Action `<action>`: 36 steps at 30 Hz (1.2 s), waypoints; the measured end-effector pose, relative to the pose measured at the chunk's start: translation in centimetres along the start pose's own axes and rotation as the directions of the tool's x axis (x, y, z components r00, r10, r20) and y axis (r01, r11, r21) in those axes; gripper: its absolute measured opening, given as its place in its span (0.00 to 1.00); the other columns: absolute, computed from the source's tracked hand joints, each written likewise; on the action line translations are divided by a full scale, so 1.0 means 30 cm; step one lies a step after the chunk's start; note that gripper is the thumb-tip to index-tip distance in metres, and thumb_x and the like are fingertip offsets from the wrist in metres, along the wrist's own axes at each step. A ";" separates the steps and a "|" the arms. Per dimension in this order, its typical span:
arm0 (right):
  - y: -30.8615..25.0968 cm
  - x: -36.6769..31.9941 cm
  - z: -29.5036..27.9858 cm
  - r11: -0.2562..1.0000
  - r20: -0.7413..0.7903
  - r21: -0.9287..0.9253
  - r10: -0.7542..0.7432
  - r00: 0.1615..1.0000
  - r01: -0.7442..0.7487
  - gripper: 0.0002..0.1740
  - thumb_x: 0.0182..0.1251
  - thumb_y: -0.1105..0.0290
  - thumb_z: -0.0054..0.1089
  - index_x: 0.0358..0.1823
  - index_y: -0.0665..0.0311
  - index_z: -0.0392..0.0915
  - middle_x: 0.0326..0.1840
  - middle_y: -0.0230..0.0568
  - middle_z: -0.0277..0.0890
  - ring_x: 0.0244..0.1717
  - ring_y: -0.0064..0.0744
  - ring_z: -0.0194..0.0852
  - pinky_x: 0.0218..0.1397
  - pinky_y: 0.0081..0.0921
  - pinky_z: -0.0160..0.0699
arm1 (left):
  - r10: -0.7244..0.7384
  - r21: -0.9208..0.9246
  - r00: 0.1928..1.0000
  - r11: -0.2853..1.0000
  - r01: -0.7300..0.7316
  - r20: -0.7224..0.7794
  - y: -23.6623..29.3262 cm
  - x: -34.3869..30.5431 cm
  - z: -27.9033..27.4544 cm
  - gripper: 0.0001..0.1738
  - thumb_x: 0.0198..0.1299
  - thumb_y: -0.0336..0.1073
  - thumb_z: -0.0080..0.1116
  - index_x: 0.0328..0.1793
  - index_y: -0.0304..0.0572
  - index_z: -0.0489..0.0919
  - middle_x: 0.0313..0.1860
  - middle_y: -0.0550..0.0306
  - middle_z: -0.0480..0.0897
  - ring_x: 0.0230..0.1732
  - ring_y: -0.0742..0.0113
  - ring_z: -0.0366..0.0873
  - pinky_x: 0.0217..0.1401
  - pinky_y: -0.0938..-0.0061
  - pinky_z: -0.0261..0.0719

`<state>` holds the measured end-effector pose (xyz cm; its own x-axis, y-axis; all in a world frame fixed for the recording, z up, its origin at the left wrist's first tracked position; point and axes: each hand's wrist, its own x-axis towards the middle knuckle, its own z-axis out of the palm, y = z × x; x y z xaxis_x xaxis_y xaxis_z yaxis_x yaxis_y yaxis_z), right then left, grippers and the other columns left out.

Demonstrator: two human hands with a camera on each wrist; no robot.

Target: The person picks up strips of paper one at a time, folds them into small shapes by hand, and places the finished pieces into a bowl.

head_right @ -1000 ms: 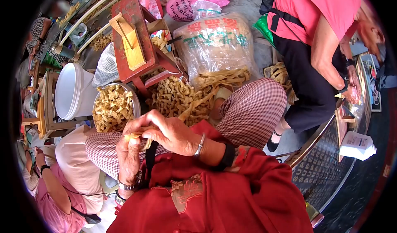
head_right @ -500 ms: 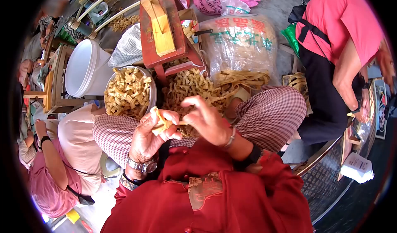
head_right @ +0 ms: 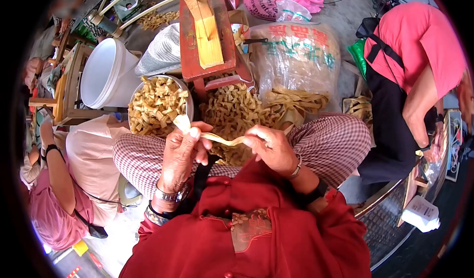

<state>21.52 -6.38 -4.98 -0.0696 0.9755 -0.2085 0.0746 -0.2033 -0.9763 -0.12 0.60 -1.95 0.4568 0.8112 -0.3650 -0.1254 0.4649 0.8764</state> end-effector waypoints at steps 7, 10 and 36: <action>-0.071 0.059 0.067 0.994 0.169 0.070 0.067 0.983 -0.080 0.16 0.70 0.60 0.51 0.47 0.66 0.70 0.28 0.30 0.73 0.29 0.16 0.73 0.23 0.17 0.74 | -0.053 -0.123 0.999 0.991 0.053 0.003 0.040 0.020 0.000 0.10 0.66 0.34 0.51 0.46 0.32 0.76 0.21 0.63 0.73 0.14 0.82 0.60 0.16 0.85 0.64; -0.071 0.097 0.079 0.966 0.201 -0.100 -0.216 0.955 0.240 0.14 0.72 0.65 0.45 0.32 0.68 0.69 0.21 0.40 0.68 0.22 0.34 0.70 0.26 0.29 0.66 | 0.020 -0.227 0.998 0.973 -0.033 -0.058 0.064 0.035 -0.012 0.06 0.64 0.28 0.53 0.41 0.33 0.77 0.20 0.65 0.70 0.16 0.80 0.62 0.16 0.83 0.63; -0.171 0.393 -0.109 0.683 -0.085 -0.597 -0.576 0.813 0.421 0.04 0.64 0.69 0.55 0.32 0.61 0.74 0.21 0.45 0.72 0.21 0.45 0.74 0.23 0.42 0.69 | 0.250 0.400 0.947 0.904 -0.153 -0.201 0.316 0.365 -0.008 0.12 0.64 0.38 0.57 0.43 0.34 0.77 0.18 0.65 0.74 0.14 0.81 0.66 0.15 0.87 0.63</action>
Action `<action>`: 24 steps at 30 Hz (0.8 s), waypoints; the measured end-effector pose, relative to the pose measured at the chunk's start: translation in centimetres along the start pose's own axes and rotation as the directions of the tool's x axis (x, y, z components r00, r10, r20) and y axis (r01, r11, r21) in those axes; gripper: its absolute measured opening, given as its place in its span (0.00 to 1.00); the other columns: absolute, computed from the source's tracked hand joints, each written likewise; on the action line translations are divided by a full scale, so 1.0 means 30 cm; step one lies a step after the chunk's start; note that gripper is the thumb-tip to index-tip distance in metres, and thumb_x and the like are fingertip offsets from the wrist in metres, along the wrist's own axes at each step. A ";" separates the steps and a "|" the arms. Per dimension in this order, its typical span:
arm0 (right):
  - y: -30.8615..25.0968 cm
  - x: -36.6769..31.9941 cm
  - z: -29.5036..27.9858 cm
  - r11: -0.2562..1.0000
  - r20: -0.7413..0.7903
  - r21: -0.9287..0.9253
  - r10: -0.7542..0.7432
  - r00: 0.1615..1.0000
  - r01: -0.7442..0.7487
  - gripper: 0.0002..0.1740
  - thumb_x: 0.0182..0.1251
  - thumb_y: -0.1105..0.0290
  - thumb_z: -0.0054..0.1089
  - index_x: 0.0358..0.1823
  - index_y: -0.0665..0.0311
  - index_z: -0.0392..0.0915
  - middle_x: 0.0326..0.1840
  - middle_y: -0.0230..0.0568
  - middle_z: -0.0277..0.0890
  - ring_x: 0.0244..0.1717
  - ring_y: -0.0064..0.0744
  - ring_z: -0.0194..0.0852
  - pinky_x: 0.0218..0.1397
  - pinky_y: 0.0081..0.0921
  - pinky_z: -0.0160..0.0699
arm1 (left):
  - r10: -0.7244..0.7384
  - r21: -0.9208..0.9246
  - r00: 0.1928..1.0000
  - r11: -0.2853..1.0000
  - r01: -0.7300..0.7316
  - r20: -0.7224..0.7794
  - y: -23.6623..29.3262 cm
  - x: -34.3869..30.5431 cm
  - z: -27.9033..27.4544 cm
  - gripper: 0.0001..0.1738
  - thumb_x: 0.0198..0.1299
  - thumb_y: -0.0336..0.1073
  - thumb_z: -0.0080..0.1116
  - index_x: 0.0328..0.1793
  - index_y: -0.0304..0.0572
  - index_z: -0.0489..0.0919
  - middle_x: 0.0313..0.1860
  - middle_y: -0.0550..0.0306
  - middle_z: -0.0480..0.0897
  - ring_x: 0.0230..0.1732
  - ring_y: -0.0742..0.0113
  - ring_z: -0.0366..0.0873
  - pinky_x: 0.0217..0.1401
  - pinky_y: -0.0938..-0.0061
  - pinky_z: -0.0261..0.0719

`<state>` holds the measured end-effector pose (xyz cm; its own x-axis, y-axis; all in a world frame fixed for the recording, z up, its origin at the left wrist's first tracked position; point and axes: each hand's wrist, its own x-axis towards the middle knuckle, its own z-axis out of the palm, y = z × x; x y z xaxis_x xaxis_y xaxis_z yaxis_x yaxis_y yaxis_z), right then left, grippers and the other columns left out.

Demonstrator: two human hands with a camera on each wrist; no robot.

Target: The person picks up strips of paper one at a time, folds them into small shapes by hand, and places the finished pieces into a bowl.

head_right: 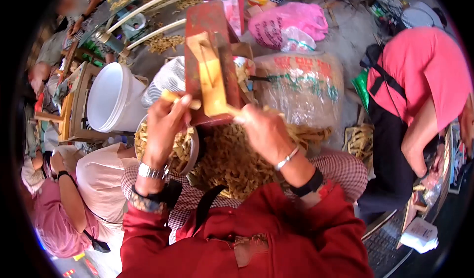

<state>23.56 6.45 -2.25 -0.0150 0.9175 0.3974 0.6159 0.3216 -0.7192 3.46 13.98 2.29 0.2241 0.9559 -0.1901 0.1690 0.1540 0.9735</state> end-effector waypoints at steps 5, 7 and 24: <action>-0.195 -0.166 0.113 0.945 0.077 0.238 -0.246 0.966 0.222 0.05 0.58 0.68 0.60 0.27 0.58 0.73 0.21 0.35 0.68 0.22 0.35 0.73 0.23 0.30 0.69 | -0.196 0.064 0.966 0.980 0.187 0.172 -0.195 -0.202 -0.043 0.16 0.61 0.40 0.62 0.44 0.32 0.76 0.22 0.58 0.79 0.18 0.79 0.72 0.18 0.86 0.67; -0.275 -0.207 0.146 0.912 0.129 0.344 -0.283 0.950 0.225 0.07 0.57 0.69 0.60 0.25 0.58 0.71 0.19 0.34 0.67 0.20 0.33 0.72 0.19 0.29 0.67 | -0.314 0.005 0.935 0.948 0.317 0.166 -0.314 -0.253 -0.029 0.25 0.60 0.41 0.63 0.54 0.28 0.71 0.27 0.54 0.81 0.21 0.75 0.75 0.22 0.84 0.73; -0.514 -0.338 0.182 0.646 0.217 0.757 -0.387 0.896 0.096 0.09 0.65 0.64 0.57 0.33 0.60 0.70 0.26 0.38 0.69 0.28 0.42 0.73 0.30 0.35 0.71 | -0.429 -0.321 0.659 0.628 0.709 0.618 -0.171 -0.413 -0.031 0.15 0.63 0.35 0.57 0.52 0.33 0.73 0.23 0.67 0.69 0.17 0.85 0.58 0.13 0.90 0.55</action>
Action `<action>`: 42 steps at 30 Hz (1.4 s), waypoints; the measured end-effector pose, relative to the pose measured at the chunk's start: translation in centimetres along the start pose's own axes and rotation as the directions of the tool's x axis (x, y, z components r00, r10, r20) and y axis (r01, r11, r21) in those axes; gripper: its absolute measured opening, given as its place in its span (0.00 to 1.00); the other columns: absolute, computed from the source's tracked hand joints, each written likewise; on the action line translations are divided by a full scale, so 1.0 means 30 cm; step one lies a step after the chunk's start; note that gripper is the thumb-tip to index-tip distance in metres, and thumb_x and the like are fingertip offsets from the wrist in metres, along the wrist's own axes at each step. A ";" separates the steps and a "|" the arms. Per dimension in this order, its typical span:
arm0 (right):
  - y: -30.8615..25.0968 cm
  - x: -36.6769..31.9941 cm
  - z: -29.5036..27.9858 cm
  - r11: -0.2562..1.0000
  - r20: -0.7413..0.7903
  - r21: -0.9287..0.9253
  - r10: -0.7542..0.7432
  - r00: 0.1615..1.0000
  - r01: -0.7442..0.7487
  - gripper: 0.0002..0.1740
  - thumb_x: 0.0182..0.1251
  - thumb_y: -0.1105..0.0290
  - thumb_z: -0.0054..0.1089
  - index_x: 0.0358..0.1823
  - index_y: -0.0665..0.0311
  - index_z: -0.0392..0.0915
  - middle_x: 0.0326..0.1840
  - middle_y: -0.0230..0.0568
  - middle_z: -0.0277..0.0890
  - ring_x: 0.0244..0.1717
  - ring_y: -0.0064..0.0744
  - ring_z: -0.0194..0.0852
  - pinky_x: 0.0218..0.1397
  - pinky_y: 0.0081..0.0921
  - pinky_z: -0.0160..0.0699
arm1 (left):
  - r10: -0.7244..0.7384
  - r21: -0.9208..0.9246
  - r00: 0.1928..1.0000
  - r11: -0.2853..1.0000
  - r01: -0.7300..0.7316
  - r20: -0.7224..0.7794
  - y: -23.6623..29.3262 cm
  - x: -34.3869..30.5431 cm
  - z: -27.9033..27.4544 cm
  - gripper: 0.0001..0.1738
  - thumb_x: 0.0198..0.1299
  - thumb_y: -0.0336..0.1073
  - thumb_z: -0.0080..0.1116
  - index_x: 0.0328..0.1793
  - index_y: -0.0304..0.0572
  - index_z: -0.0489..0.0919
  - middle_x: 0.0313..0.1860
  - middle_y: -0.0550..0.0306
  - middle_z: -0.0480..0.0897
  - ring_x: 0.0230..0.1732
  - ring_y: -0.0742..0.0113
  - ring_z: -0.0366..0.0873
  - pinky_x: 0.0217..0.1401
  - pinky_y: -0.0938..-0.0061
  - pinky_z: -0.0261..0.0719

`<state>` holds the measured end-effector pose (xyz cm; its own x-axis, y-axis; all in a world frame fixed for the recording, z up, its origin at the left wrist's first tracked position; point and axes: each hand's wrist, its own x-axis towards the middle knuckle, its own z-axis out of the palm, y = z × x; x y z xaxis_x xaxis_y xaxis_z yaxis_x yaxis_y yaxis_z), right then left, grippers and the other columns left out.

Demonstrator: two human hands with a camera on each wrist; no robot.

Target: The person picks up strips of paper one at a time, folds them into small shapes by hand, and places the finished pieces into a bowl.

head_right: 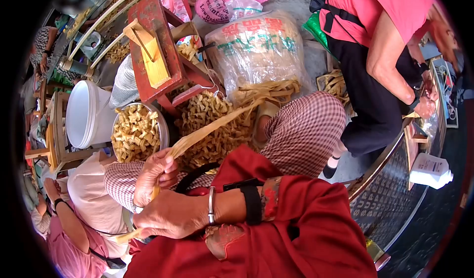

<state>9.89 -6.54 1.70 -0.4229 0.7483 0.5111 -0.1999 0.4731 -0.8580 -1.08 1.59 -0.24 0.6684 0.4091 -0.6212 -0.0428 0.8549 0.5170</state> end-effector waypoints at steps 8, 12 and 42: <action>0.041 0.005 -0.090 0.977 -0.562 -0.211 -0.117 0.819 -0.006 0.06 0.66 0.72 0.52 0.37 0.68 0.69 0.30 0.46 0.66 0.33 0.48 0.69 0.35 0.39 0.68 | 0.455 0.450 0.890 0.798 -0.401 -0.015 -0.003 -0.204 0.000 0.07 0.64 0.32 0.57 0.41 0.35 0.79 0.24 0.66 0.75 0.18 0.83 0.66 0.17 0.86 0.61; 0.076 0.002 -0.074 0.954 -0.602 -0.104 0.164 0.781 -0.281 0.08 0.68 0.70 0.51 0.33 0.66 0.67 0.25 0.49 0.69 0.30 0.53 0.71 0.30 0.40 0.68 | 0.675 0.808 0.736 0.403 -0.429 0.054 -0.018 -0.220 0.047 0.06 0.61 0.29 0.58 0.41 0.34 0.79 0.29 0.58 0.76 0.24 0.74 0.71 0.25 0.81 0.68; 0.127 -0.120 -0.194 0.932 -0.230 -0.206 0.249 0.941 -0.297 0.09 0.70 0.65 0.51 0.38 0.64 0.71 0.24 0.47 0.73 0.24 0.49 0.75 0.26 0.38 0.70 | 0.461 0.298 0.887 0.845 -0.444 0.016 -0.068 -0.129 0.030 0.19 0.60 0.19 0.49 0.59 0.30 0.71 0.49 0.49 0.79 0.42 0.64 0.82 0.50 0.72 0.79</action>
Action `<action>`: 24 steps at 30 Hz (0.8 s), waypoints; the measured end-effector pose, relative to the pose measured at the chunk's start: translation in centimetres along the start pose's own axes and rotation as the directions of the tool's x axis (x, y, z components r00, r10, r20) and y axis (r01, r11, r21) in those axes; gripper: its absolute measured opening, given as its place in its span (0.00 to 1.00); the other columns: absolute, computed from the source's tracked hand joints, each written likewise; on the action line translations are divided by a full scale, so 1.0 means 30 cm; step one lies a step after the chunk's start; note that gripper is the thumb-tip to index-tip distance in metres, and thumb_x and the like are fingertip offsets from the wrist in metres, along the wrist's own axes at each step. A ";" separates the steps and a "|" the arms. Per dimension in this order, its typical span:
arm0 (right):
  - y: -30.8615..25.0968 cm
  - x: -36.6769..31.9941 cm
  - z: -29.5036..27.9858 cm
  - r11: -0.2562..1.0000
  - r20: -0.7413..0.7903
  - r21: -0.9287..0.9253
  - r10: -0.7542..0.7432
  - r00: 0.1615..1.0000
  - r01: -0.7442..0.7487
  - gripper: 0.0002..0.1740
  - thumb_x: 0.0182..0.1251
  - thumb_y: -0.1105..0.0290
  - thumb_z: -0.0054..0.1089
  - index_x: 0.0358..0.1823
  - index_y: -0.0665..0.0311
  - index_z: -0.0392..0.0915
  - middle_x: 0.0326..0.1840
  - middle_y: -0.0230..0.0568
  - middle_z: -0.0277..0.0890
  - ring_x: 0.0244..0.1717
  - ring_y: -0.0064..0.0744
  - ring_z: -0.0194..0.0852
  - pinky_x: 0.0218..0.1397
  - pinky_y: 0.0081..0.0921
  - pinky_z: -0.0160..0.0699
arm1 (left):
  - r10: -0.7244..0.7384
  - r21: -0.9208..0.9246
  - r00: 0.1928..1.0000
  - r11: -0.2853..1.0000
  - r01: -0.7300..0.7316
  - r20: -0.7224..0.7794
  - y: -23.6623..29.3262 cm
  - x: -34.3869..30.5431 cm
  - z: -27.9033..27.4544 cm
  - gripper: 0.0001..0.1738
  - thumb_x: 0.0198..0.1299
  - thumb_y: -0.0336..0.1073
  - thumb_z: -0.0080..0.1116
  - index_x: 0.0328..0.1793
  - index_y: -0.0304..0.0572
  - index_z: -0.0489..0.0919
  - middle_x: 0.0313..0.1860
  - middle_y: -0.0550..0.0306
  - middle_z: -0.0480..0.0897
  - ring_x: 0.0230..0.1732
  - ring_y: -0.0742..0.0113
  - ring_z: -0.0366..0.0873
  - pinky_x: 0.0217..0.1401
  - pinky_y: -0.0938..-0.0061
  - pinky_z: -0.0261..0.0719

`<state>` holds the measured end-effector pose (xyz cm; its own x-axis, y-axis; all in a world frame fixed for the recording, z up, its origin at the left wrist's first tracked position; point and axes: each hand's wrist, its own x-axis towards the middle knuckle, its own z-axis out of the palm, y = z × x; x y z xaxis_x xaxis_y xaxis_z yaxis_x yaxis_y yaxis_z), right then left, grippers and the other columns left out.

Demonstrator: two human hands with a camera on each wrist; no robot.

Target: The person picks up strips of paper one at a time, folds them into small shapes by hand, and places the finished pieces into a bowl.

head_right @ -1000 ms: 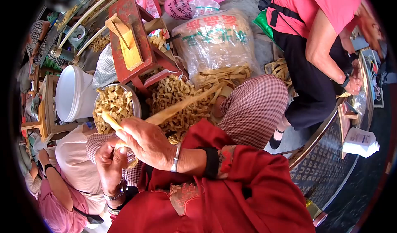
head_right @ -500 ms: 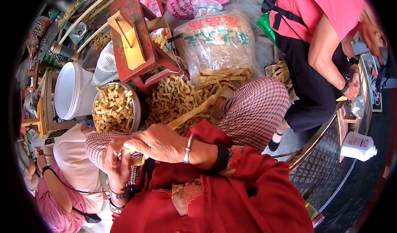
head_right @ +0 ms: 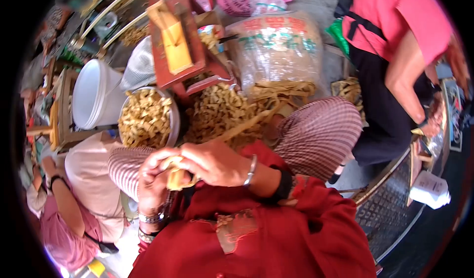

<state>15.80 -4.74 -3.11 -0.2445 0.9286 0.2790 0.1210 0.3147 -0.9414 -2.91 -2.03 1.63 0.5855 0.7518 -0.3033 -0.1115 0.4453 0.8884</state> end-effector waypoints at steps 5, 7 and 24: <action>0.020 0.005 -0.008 0.970 -0.088 0.209 0.143 0.986 -0.122 0.12 0.73 0.64 0.47 0.38 0.68 0.71 0.24 0.45 0.73 0.26 0.38 0.75 0.30 0.31 0.70 | 0.266 0.567 0.953 0.768 -0.300 0.145 -0.018 0.054 0.014 0.32 0.54 0.22 0.60 0.68 0.38 0.68 0.56 0.50 0.73 0.59 0.59 0.69 0.63 0.70 0.66; 0.017 0.001 -0.011 0.971 -0.140 0.207 0.152 0.978 -0.121 0.14 0.74 0.64 0.46 0.43 0.70 0.72 0.26 0.41 0.74 0.28 0.28 0.73 0.32 0.27 0.71 | 0.264 0.635 0.951 0.710 -0.305 0.161 -0.021 0.068 0.023 0.37 0.58 0.36 0.62 0.73 0.39 0.60 0.57 0.48 0.71 0.59 0.54 0.68 0.64 0.68 0.65; 0.059 0.003 0.011 0.957 -0.183 0.093 0.288 0.940 -0.275 0.20 0.73 0.54 0.43 0.48 0.66 0.66 0.39 0.43 0.73 0.40 0.32 0.75 0.44 0.27 0.73 | -0.047 -0.216 0.991 0.974 0.073 0.125 -0.124 0.121 -0.026 0.35 0.69 0.57 0.40 0.61 0.25 0.69 0.44 0.45 0.80 0.38 0.61 0.81 0.41 0.73 0.82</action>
<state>15.67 -4.16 -4.80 -0.0187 0.9995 0.0261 0.0940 0.0277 -0.9952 -0.99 -0.57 -3.06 0.6855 0.6637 -0.2993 -0.2392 0.5936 0.7684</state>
